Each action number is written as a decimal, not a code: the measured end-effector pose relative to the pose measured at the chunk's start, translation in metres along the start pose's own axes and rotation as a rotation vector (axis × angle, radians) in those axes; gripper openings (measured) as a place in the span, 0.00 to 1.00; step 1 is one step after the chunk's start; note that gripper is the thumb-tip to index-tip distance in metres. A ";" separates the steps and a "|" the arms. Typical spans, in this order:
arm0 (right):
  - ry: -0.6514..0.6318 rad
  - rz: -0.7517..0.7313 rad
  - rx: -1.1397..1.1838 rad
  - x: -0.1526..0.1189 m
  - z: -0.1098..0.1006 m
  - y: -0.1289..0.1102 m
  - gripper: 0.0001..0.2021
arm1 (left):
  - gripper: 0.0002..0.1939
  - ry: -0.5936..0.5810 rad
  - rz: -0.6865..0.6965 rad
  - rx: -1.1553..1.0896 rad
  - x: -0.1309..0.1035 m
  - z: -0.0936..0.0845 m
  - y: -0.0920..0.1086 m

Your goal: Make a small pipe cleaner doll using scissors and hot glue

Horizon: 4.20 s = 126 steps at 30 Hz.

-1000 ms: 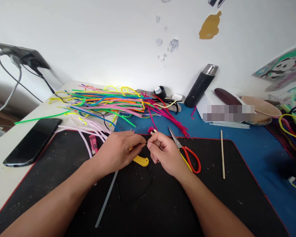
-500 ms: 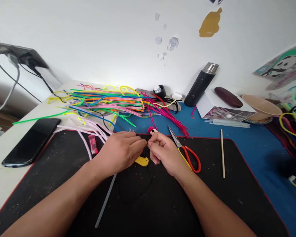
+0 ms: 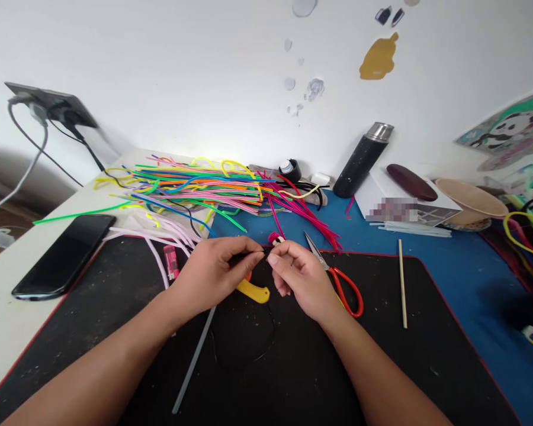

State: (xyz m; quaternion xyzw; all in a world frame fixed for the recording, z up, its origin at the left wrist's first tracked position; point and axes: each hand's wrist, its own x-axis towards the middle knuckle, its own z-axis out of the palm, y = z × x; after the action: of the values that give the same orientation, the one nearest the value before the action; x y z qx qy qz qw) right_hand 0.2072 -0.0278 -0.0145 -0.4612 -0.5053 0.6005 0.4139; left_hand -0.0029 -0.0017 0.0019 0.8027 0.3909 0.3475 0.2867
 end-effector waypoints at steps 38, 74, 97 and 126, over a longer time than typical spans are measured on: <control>0.092 -0.304 -0.368 -0.007 0.005 0.004 0.04 | 0.21 -0.409 -0.559 -0.543 0.005 -0.013 0.005; 0.049 -0.073 -0.020 -0.002 0.002 0.000 0.14 | 0.17 -0.057 -0.507 -0.499 0.005 -0.017 0.014; 0.084 -0.064 -0.093 -0.003 0.006 0.000 0.13 | 0.15 0.053 -0.285 0.087 0.004 -0.019 0.013; 0.046 -0.009 -0.038 -0.001 0.006 0.000 0.12 | 0.15 -0.213 -0.386 -0.124 0.005 -0.004 0.012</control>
State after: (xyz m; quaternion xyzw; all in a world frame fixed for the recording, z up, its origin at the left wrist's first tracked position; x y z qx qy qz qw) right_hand 0.2020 -0.0302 -0.0140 -0.4804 -0.5090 0.5783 0.4191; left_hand 0.0012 -0.0029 0.0148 0.7260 0.4824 0.2231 0.4364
